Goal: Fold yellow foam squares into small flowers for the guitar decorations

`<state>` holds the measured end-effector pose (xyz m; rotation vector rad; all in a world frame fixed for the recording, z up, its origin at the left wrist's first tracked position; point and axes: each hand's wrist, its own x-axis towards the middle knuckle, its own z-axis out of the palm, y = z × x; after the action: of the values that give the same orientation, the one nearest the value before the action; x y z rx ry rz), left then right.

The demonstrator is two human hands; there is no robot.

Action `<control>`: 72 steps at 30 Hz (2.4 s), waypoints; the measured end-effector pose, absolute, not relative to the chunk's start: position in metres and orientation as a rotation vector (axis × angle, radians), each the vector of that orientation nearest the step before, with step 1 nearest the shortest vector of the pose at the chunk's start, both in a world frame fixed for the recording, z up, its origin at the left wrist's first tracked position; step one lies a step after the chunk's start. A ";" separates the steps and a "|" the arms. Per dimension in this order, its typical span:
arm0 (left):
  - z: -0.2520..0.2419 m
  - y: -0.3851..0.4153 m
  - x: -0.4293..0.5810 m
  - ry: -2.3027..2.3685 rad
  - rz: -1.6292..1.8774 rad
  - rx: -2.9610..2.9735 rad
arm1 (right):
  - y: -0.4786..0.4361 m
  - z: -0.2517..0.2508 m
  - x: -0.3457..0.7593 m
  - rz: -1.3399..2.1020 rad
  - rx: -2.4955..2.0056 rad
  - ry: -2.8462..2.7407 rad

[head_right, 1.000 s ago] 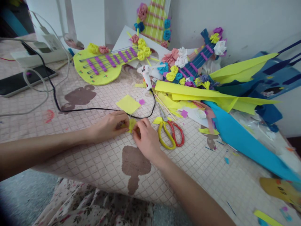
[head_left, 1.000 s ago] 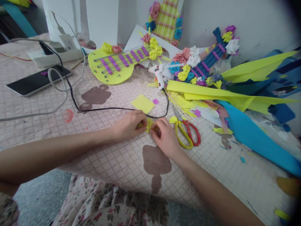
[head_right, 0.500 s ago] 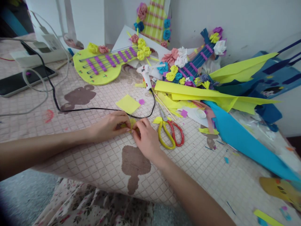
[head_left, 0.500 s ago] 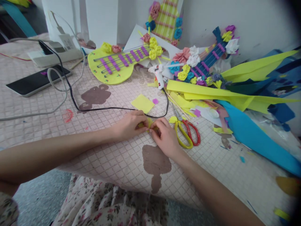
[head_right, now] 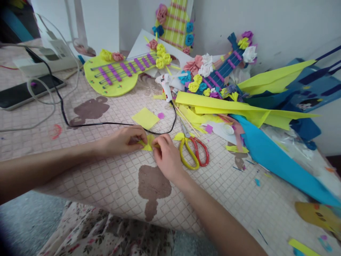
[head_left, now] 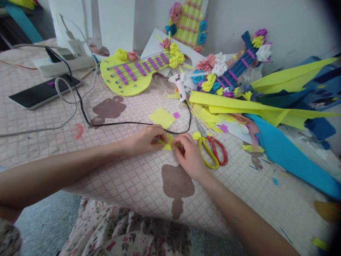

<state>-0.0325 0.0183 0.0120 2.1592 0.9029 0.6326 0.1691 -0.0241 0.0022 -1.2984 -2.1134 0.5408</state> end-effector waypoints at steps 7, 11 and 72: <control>0.006 0.018 -0.031 1.107 0.772 2.158 | -0.023 0.000 0.171 0.508 -1.347 -1.987; 0.006 0.017 -0.030 1.111 0.719 2.256 | -0.024 0.000 0.170 0.497 -1.375 -2.015; 0.012 0.014 -0.027 0.924 0.695 1.594 | -0.026 -0.004 0.173 1.016 -1.194 -1.766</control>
<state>-0.0268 0.0145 0.0120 1.5936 0.9241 0.6948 0.1726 -0.0257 -0.0037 -1.1941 -1.7656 1.0155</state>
